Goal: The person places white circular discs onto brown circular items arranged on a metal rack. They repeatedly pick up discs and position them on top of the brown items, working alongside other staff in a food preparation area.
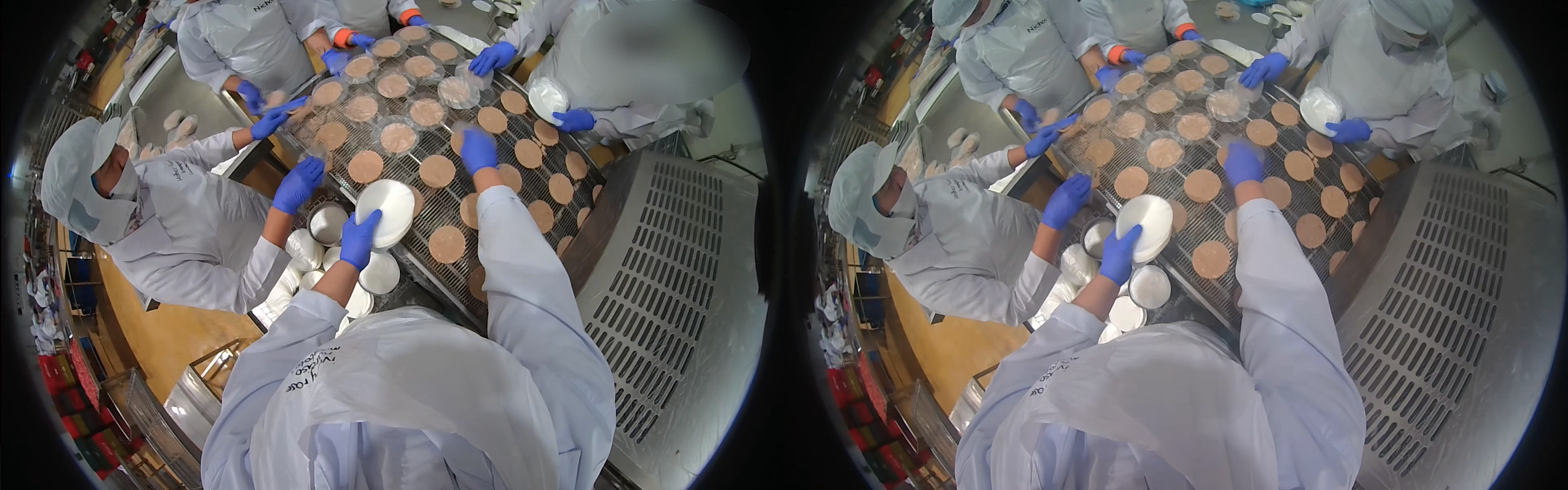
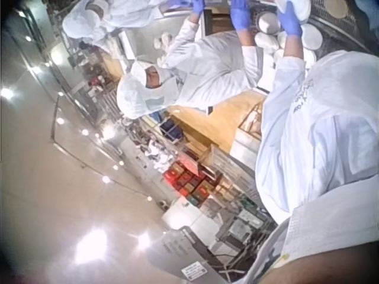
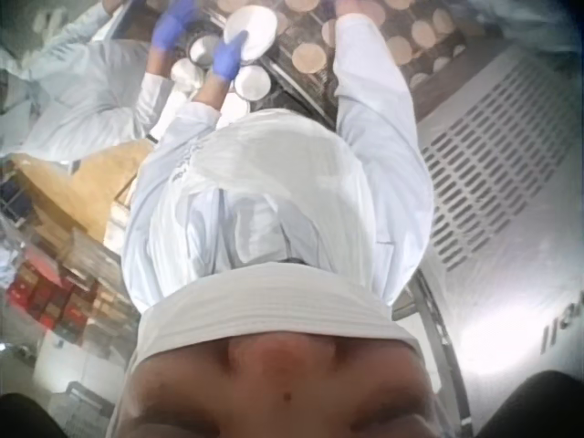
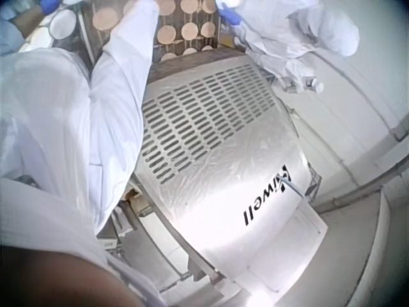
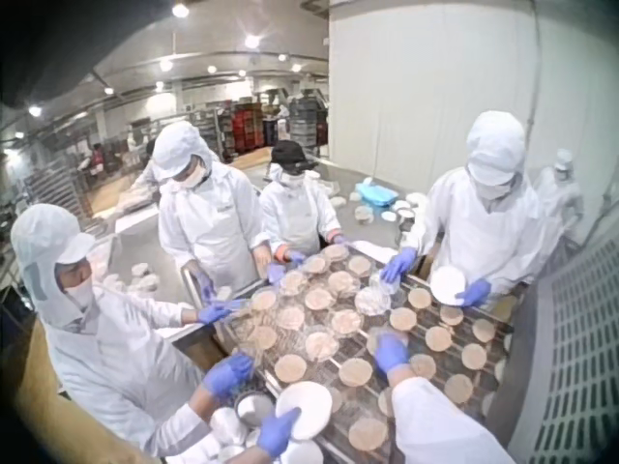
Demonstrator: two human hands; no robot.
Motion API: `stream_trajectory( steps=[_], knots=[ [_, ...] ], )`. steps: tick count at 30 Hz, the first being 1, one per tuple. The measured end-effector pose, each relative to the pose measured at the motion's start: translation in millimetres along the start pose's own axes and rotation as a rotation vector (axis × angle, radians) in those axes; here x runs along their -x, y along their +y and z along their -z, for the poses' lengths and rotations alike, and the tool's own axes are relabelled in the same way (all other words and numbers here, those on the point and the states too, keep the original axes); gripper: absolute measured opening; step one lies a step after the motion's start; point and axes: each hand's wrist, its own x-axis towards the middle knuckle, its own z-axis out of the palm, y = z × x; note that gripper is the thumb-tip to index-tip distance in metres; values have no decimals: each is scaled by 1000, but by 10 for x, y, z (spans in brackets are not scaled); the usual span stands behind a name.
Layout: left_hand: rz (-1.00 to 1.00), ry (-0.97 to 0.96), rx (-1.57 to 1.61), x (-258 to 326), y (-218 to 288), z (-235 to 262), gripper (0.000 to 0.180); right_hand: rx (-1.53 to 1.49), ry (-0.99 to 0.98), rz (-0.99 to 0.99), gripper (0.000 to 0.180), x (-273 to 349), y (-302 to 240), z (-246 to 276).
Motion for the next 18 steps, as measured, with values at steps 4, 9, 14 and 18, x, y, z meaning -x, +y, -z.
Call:
stream_trajectory(
  steps=[4, 9, 14, 18],
  knots=[
    [-47, 149, -123, 86, -91, 12, 43, -243, -415, 15, 30, 314, -628, 169],
    [-184, 202, -256, -3, -106, 124, 41, -884, -484, -170, 27, 778, -1244, 208],
    [-148, 174, -228, 171, 126, -24, 41, -701, -327, -67, 22, 919, -1361, 497],
    [-127, 137, -227, 251, 62, 112, 44, -622, -433, -214, 20, 514, -624, 698]
  ],
)
